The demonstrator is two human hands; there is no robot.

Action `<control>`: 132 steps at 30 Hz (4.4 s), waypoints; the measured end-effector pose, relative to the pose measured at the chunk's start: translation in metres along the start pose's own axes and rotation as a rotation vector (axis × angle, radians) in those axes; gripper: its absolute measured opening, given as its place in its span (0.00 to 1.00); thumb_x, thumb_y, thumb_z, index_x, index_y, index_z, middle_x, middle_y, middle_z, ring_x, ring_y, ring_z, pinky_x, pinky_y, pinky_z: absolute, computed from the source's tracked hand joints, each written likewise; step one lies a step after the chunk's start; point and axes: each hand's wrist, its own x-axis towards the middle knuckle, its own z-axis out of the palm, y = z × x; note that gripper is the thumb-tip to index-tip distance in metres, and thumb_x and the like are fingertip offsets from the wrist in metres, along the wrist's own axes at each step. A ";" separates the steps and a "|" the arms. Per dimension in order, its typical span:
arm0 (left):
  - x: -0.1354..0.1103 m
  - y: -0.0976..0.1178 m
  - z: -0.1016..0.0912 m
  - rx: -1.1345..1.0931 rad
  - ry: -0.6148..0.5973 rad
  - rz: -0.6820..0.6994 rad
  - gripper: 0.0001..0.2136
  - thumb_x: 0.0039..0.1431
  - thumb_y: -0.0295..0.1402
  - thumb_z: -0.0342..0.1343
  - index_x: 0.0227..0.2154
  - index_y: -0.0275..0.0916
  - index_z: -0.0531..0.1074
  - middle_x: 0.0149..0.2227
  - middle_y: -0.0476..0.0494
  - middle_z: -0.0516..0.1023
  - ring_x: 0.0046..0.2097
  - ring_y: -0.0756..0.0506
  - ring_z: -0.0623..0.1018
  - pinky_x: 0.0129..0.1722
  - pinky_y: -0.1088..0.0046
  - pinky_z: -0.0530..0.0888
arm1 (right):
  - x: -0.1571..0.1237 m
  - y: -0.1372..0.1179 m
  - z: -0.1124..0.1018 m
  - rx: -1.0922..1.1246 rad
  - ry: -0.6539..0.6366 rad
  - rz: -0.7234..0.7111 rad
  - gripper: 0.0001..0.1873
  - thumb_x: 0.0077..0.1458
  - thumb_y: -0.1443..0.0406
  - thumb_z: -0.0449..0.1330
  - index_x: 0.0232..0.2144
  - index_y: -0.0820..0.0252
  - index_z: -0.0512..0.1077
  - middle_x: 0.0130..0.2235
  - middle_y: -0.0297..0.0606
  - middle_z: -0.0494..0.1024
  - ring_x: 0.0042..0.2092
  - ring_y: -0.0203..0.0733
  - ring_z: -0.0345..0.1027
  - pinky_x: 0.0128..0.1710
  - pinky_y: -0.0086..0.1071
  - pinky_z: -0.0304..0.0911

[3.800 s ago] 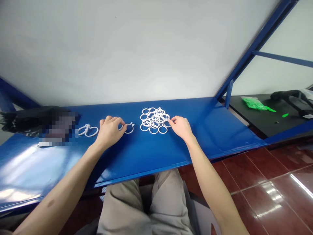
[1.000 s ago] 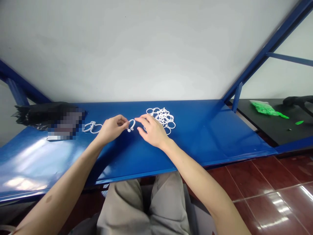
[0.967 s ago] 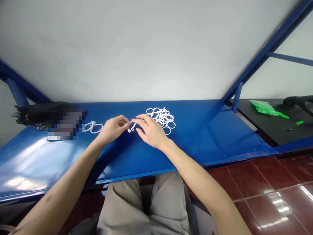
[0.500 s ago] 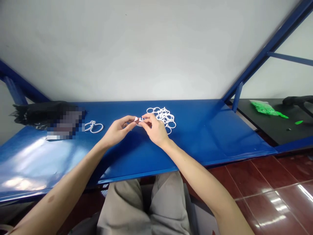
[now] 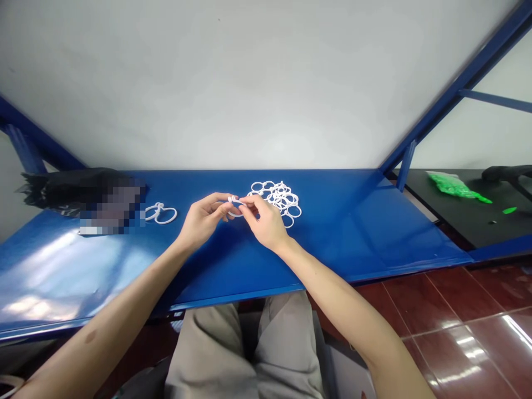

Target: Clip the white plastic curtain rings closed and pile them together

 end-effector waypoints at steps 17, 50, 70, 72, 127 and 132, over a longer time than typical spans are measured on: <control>0.002 -0.003 -0.015 0.679 0.012 0.311 0.13 0.67 0.43 0.55 0.40 0.44 0.83 0.39 0.44 0.86 0.38 0.44 0.80 0.40 0.68 0.75 | 0.002 0.001 -0.003 -0.187 -0.074 -0.123 0.08 0.68 0.65 0.58 0.41 0.57 0.77 0.40 0.39 0.82 0.40 0.41 0.76 0.41 0.35 0.72; 0.002 -0.007 -0.019 0.868 0.111 0.214 0.08 0.62 0.35 0.56 0.43 0.41 0.67 0.40 0.41 0.80 0.44 0.39 0.77 0.46 0.61 0.72 | 0.002 -0.007 0.000 -0.140 -0.155 0.068 0.11 0.68 0.60 0.57 0.48 0.56 0.75 0.42 0.40 0.81 0.41 0.43 0.75 0.43 0.39 0.72; -0.004 0.006 0.002 0.493 0.128 0.034 0.13 0.66 0.46 0.53 0.39 0.41 0.75 0.38 0.45 0.84 0.34 0.45 0.78 0.35 0.71 0.70 | 0.005 -0.004 0.000 0.187 -0.022 0.231 0.10 0.64 0.60 0.61 0.47 0.54 0.76 0.42 0.37 0.83 0.39 0.39 0.79 0.41 0.35 0.77; -0.005 0.008 0.002 0.446 0.072 0.027 0.16 0.68 0.47 0.50 0.36 0.42 0.76 0.35 0.47 0.84 0.33 0.46 0.78 0.35 0.73 0.69 | 0.003 -0.004 0.001 0.150 -0.044 0.191 0.10 0.65 0.61 0.60 0.48 0.52 0.77 0.43 0.36 0.83 0.40 0.39 0.79 0.42 0.36 0.76; 0.004 0.001 -0.025 0.789 0.139 0.038 0.07 0.64 0.40 0.53 0.38 0.43 0.70 0.34 0.46 0.85 0.37 0.44 0.82 0.38 0.71 0.74 | 0.008 -0.002 -0.011 -0.250 -0.187 0.033 0.10 0.67 0.58 0.60 0.44 0.57 0.74 0.41 0.39 0.82 0.44 0.45 0.74 0.47 0.38 0.68; -0.009 0.012 0.005 0.626 0.096 0.112 0.08 0.64 0.41 0.55 0.39 0.44 0.69 0.35 0.49 0.86 0.32 0.47 0.82 0.35 0.73 0.72 | 0.005 -0.007 -0.006 -0.130 -0.220 0.160 0.08 0.70 0.63 0.54 0.46 0.57 0.71 0.37 0.35 0.83 0.36 0.41 0.78 0.38 0.33 0.67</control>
